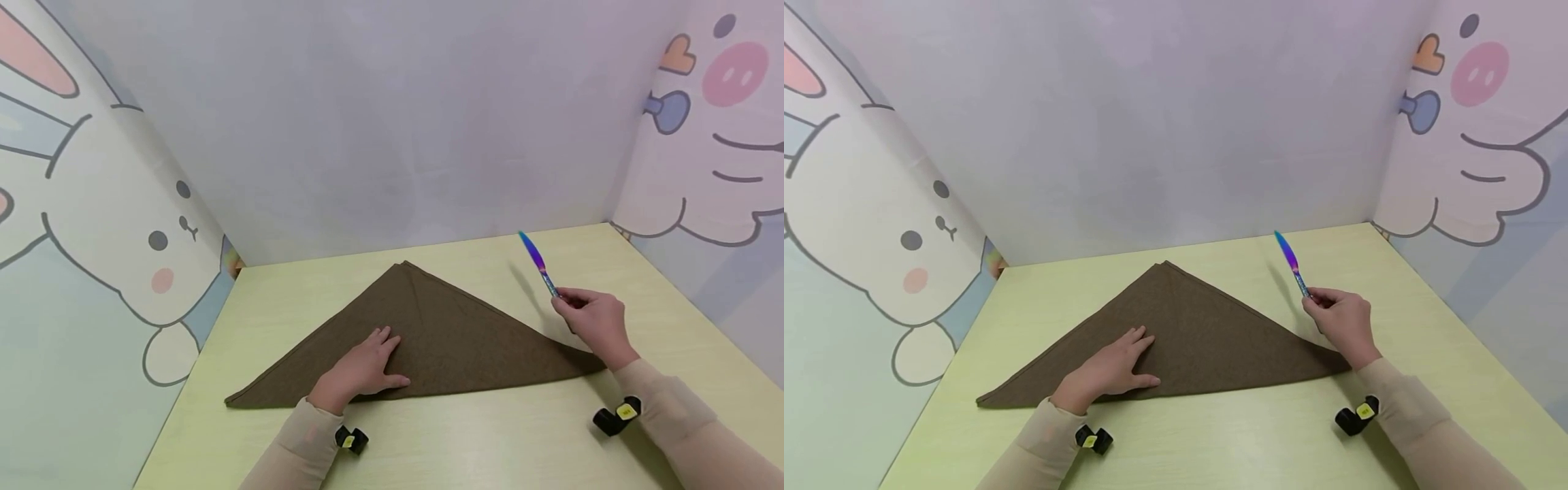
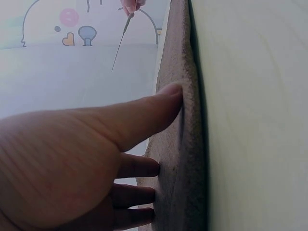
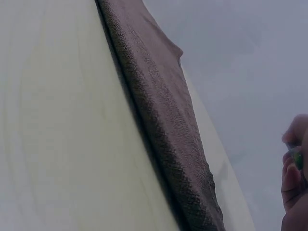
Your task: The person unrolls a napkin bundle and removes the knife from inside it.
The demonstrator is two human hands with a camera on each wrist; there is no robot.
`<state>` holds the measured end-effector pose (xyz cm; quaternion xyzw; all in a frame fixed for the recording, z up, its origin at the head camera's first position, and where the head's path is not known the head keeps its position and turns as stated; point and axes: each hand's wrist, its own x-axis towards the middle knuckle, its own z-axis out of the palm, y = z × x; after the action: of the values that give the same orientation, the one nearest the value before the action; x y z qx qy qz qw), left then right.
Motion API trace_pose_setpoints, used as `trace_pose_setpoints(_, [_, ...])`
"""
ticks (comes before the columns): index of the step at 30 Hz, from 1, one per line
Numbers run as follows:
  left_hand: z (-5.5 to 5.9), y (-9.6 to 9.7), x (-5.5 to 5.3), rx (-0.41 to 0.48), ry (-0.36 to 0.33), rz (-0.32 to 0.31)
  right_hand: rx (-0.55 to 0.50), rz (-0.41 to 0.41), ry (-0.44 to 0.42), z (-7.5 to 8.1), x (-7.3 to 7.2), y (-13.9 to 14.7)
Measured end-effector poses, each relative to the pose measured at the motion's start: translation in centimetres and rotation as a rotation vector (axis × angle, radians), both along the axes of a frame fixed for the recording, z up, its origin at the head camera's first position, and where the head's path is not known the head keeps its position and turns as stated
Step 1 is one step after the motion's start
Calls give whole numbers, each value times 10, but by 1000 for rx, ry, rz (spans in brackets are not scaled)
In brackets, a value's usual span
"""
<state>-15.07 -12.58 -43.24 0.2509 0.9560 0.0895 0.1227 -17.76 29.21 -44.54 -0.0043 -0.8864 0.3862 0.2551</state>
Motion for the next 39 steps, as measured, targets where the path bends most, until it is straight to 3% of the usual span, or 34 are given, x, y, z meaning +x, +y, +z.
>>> trace_pose_setpoints(8, [0, 0, 0, -4, -1, 0, -7, -10, -75, 1, -19, 5])
trace_pose_setpoints(15, [-2, 1, -1, -14, 7, -3, 31, -27, -144, -7, -31, 15])
trace_pose_setpoints(22, [0, 1, 0, -9, 2, -2, 57, -13, -208, -17, -37, 22])
trace_pose_setpoints(28, [0, 1, 1, -3, 4, 0, 123, -15, -188, -23, -38, 23])
trace_pose_setpoints(39, [0, 2, 2, -3, 3, 8, 118, 16, -276, -29, -39, 24])
